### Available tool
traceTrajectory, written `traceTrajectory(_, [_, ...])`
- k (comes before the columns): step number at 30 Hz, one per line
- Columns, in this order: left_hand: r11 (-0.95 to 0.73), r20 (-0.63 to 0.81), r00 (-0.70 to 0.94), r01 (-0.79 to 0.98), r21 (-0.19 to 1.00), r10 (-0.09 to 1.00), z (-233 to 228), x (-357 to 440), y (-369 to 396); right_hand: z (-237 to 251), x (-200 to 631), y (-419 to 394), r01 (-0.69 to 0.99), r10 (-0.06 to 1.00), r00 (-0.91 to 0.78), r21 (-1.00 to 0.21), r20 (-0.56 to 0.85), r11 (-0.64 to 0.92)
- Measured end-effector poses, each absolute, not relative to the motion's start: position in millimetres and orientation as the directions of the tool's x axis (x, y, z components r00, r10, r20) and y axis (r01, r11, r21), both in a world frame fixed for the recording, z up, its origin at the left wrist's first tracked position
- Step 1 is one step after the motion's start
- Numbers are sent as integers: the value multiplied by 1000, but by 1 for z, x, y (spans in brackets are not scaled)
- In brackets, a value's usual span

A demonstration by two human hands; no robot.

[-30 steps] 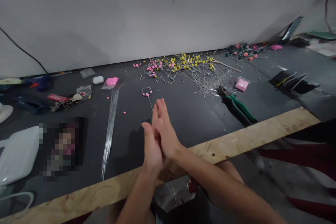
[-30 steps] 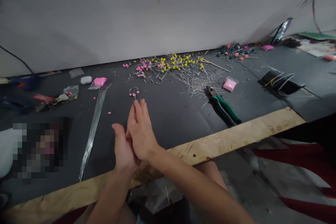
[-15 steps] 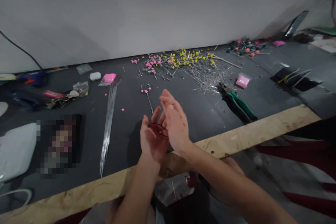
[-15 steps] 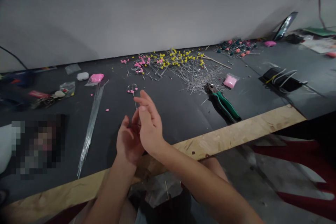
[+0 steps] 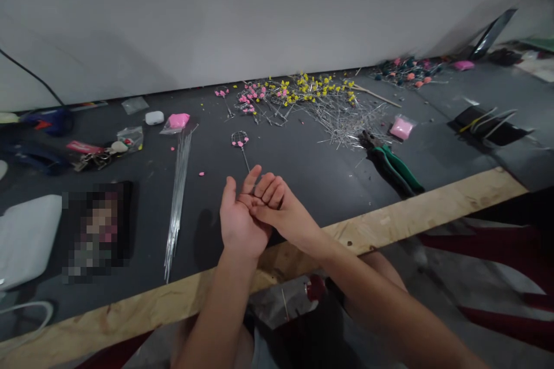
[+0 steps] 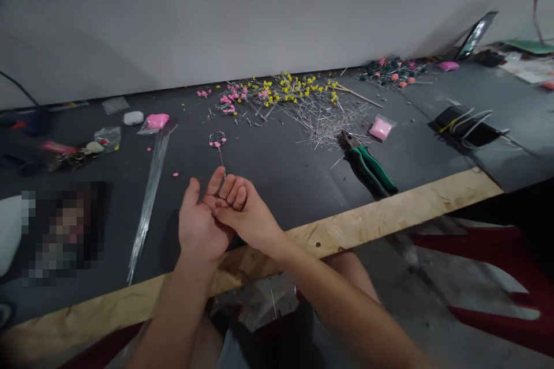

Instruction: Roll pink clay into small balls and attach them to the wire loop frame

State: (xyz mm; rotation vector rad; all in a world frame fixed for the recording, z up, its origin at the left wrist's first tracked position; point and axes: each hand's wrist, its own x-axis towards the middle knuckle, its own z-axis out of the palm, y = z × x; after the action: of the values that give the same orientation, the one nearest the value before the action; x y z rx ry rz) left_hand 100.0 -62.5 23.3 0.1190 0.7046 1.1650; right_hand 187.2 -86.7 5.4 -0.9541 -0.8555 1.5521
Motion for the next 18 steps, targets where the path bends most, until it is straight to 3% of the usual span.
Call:
traceTrajectory(3, [404, -415, 201, -773, 489, 887, 22, 98, -63, 3, 181, -89, -392, 982, -133, -903, -135, -177])
traceTrajectory(7, [196, -245, 38, -724, 661, 969, 22, 92, -65, 0, 177, -95, -378, 989, -54, -914, -135, -146])
traceTrajectory(13, [110, -156, -29, -590, 800, 987, 16, 85, -68, 2, 175, -99, 25, 995, -58, -997, 77, 79])
traceTrajectory(15, [76, -123, -53, -534, 842, 991, 12, 81, -67, 2, 174, -97, -1, 995, -68, -997, 71, 71])
traceTrajectory(18, [21, -51, -84, -328, 944, 995, 6, 71, -66, 1, 177, -89, -215, 996, -62, -974, -64, -76])
